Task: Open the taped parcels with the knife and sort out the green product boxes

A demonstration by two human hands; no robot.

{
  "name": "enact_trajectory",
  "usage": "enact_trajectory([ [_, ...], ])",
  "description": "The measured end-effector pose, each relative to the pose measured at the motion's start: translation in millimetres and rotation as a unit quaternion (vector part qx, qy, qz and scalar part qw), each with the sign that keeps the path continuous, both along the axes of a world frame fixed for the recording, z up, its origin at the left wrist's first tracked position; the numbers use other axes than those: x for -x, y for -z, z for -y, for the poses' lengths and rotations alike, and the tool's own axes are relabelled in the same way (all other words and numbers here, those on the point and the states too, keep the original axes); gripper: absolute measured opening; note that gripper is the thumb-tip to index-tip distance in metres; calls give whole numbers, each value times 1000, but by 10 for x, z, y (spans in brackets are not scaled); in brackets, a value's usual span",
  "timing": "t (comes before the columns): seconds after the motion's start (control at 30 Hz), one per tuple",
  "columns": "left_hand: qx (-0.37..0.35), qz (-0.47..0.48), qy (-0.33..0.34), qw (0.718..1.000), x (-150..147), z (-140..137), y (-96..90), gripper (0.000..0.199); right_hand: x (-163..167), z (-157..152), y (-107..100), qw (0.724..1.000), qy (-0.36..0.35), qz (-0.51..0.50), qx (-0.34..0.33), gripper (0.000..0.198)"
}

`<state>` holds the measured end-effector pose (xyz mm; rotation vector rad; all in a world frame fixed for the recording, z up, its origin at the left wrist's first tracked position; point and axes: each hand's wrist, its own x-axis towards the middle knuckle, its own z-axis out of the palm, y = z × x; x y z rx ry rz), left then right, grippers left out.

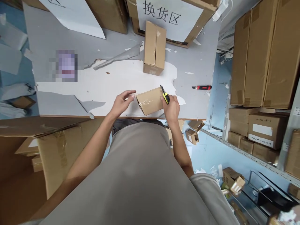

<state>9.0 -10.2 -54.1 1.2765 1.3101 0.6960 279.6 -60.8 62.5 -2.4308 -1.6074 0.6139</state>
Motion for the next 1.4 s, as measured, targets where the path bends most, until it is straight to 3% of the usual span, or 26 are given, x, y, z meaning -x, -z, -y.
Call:
enact_trajectory([
  [0.1,-26,12,24,999,-111,-82,-299,52,-23,46,-63,999,-5,-18,-31,50],
  [0.2,-22,14,40,999,-183,-161,-415,48,36,181,-234,999,-14,-42,-9,53],
  [0.37,-9,22,37,999,-170,-227,-383,44,346,480,-564,982,-126,-97,106,49],
  [0.53,-4,22,30,999,-179,-212,-380,43,607,499,-618,966,-189,-47,168,52],
  [0.7,-9,18,23,1000,-193,-187,-363,39,699,412,-622,957,-208,1,202,51],
  [1.03,-14,22,8,1000,-192,-145,-365,40,1085,160,-821,932,-224,65,279,43],
  [1.27,2,41,11,999,-201,17,-407,37,1034,250,-938,914,-233,74,325,45],
  [1.4,-15,33,-26,999,-229,73,-432,36,1035,276,-891,922,-231,70,302,43],
])
